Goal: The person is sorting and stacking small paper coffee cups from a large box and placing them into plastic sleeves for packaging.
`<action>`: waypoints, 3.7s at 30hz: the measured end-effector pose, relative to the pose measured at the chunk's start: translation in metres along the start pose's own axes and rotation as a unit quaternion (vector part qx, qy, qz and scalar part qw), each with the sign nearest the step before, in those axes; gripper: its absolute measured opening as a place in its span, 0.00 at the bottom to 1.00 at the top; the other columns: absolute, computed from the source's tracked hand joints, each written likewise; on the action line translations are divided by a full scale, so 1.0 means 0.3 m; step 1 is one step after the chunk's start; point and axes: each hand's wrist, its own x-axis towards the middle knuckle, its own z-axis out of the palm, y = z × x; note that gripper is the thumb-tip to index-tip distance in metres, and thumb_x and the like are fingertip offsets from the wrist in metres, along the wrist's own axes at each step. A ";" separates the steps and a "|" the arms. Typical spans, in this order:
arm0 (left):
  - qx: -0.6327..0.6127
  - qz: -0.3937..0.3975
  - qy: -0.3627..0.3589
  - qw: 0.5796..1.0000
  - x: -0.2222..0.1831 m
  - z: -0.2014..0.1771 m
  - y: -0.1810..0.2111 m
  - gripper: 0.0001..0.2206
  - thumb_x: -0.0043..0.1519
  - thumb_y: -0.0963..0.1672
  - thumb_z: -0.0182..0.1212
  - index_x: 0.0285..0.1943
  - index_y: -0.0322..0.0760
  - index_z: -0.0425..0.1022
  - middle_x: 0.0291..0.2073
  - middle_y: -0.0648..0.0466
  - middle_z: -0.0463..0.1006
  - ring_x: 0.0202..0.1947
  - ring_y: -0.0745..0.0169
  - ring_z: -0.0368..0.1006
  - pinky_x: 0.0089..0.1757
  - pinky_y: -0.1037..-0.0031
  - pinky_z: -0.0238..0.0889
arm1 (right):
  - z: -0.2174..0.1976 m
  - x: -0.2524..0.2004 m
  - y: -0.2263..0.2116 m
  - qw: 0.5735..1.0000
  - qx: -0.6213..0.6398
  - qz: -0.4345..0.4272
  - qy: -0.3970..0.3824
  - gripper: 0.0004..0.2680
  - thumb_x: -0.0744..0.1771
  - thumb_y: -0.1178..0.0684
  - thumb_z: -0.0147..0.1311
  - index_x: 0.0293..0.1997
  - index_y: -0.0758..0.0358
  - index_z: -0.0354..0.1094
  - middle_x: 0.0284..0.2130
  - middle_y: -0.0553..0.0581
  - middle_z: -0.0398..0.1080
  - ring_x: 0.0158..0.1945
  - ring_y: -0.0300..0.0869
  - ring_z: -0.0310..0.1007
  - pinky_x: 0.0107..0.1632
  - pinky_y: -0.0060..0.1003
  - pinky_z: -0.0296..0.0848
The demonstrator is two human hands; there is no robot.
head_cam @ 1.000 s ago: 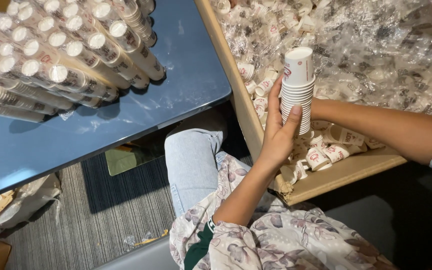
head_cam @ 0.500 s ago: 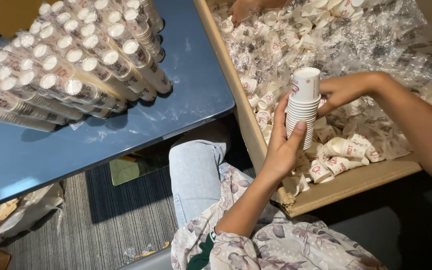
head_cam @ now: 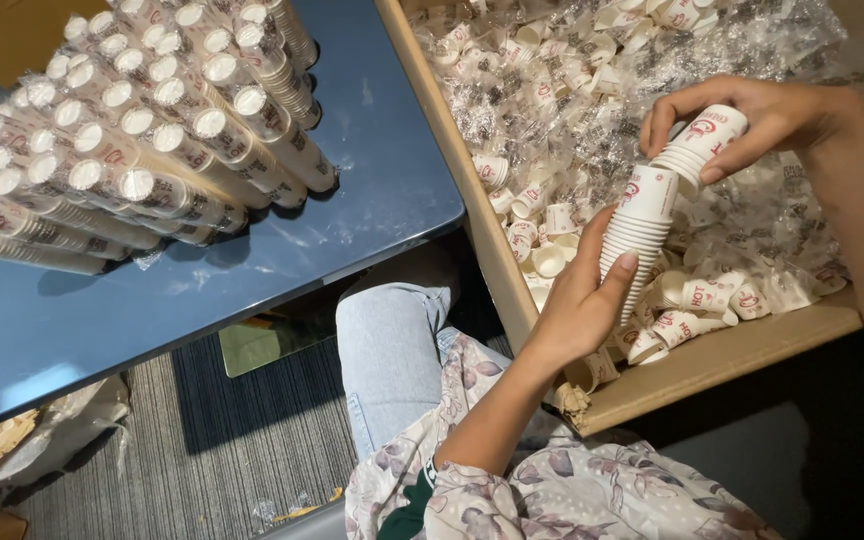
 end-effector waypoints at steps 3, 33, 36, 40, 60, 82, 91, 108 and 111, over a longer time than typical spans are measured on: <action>-0.010 -0.025 -0.013 1.000 -0.002 -0.009 0.031 0.30 0.71 0.52 0.44 0.80 0.38 0.49 0.65 0.35 0.71 0.66 0.40 0.68 0.61 0.60 0.58 | 0.041 0.037 -0.064 0.999 0.006 -0.013 0.041 0.20 0.54 0.56 0.69 0.49 0.64 0.73 0.48 0.63 0.75 0.54 0.49 0.73 0.49 0.45 0.76; -0.056 0.037 0.003 0.998 -0.016 -0.033 0.137 0.37 0.67 0.50 0.50 0.82 0.30 0.39 0.61 0.30 0.70 0.55 0.41 0.76 0.55 0.60 0.67 | 0.321 0.246 -0.065 0.943 0.309 -0.099 0.076 0.38 0.68 0.16 0.30 0.64 0.68 0.64 0.45 0.62 0.69 0.49 0.47 0.71 0.53 0.43 0.76; -0.001 0.095 0.054 0.994 -0.019 -0.010 0.053 0.35 0.73 0.48 0.52 0.83 0.32 0.38 0.71 0.30 0.61 0.65 0.39 0.69 0.62 0.59 0.62 | 0.306 0.354 0.105 0.944 0.234 0.089 0.214 0.28 0.68 0.29 0.36 0.61 0.65 0.65 0.51 0.62 0.71 0.40 0.47 0.73 0.43 0.40 0.77; -0.083 0.098 0.085 0.988 -0.011 0.000 0.048 0.33 0.74 0.48 0.48 0.84 0.32 0.39 0.67 0.33 0.66 0.62 0.42 0.71 0.60 0.62 0.65 | 0.288 0.370 0.241 0.955 0.097 0.184 0.212 0.20 0.67 0.38 0.44 0.59 0.62 0.66 0.54 0.59 0.72 0.36 0.48 0.74 0.38 0.42 0.79; -0.061 0.079 0.058 0.993 -0.023 -0.013 0.076 0.34 0.73 0.50 0.47 0.84 0.33 0.38 0.71 0.33 0.63 0.67 0.44 0.67 0.63 0.62 0.60 | 0.230 0.212 -0.177 0.933 0.178 -0.107 0.292 0.16 0.69 0.62 0.50 0.66 0.69 0.64 0.57 0.70 0.69 0.56 0.53 0.77 0.57 0.44 0.80; 0.089 0.156 0.126 0.976 -0.046 -0.024 0.066 0.34 0.76 0.47 0.50 0.83 0.34 0.33 0.72 0.27 0.58 0.68 0.35 0.68 0.66 0.56 0.64 | 0.211 0.152 -0.202 0.947 0.227 -0.212 0.075 0.28 0.72 0.42 0.48 0.79 0.69 0.45 0.68 0.76 0.61 0.68 0.57 0.68 0.69 0.53 0.68; 0.119 0.245 0.306 0.912 0.080 -0.247 -0.181 0.43 0.73 0.51 0.55 0.79 0.40 0.17 0.64 0.34 0.68 0.56 0.44 0.73 0.57 0.58 0.70 | 0.126 0.119 -0.172 0.937 0.083 -0.169 0.295 0.17 0.75 0.50 0.46 0.72 0.67 0.57 0.58 0.68 0.70 0.63 0.50 0.73 0.68 0.44 0.73; 0.305 0.146 0.473 0.814 0.315 -0.638 -0.424 0.36 0.66 0.36 0.61 0.74 0.37 0.35 0.65 0.29 0.60 0.61 0.32 0.70 0.58 0.49 0.62 | 0.158 0.101 -0.108 0.799 -0.458 0.382 0.081 0.19 0.60 0.37 0.65 0.47 0.58 0.76 0.36 0.55 0.78 0.39 0.44 0.78 0.41 0.42 0.79; 0.288 0.144 0.477 0.818 0.299 -0.632 -0.433 0.38 0.66 0.39 0.63 0.74 0.34 0.33 0.67 0.29 0.56 0.63 0.35 0.66 0.60 0.49 0.59 | 0.123 0.055 -0.161 0.850 -0.397 0.311 0.151 0.10 0.63 0.47 0.60 0.40 0.61 0.79 0.35 0.56 0.79 0.39 0.45 0.81 0.43 0.43 0.81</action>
